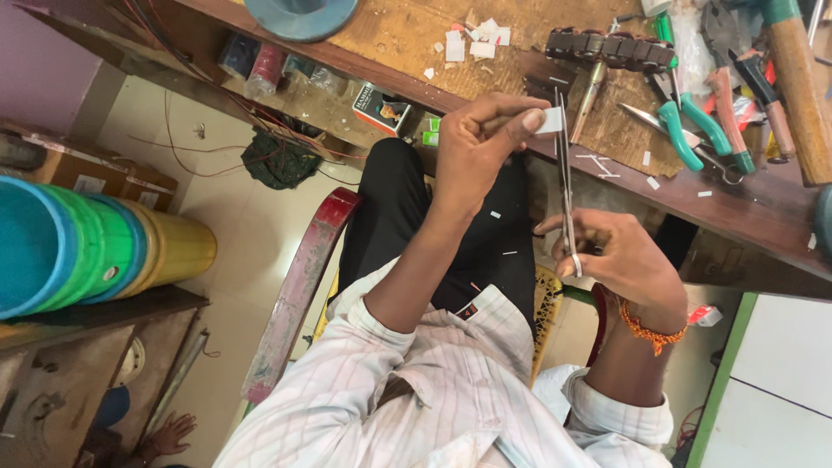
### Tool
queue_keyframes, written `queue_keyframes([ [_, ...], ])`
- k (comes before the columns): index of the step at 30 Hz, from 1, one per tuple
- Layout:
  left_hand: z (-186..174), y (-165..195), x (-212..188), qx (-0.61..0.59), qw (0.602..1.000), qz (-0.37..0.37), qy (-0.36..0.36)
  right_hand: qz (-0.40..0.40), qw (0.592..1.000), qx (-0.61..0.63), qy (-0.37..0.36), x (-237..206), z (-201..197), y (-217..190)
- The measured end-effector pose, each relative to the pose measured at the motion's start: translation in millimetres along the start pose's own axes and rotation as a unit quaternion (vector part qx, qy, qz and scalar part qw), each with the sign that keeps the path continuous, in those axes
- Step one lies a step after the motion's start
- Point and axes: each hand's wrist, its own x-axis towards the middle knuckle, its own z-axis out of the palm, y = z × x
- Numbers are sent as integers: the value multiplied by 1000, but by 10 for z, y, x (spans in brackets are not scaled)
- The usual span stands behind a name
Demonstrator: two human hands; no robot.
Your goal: The person inserts small white insulating pieces into the slots of a motor rotor using fingers and a screwdriver. They cut the pieces to size with scissors and press them into place, repeating the process across multiple slots.
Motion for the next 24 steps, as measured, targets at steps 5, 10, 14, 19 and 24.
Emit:
queue_keyframes([
  [5,16,61,-53,8,999,31,19,-7,998,-62,2,21,45,-27],
  [10,29,96,-65,-2,999,29,20,24,999,-31,-1,34,94,-21],
  [14,24,107,-61,1,1000,16,22,30,1000,-6,6,36,131,-51],
  [19,-26,85,-43,-7,1000,0,12,49,997,-57,23,26,124,-115],
  [24,-86,57,-18,-14,1000,-10,6,52,989,-136,33,36,76,-82],
])
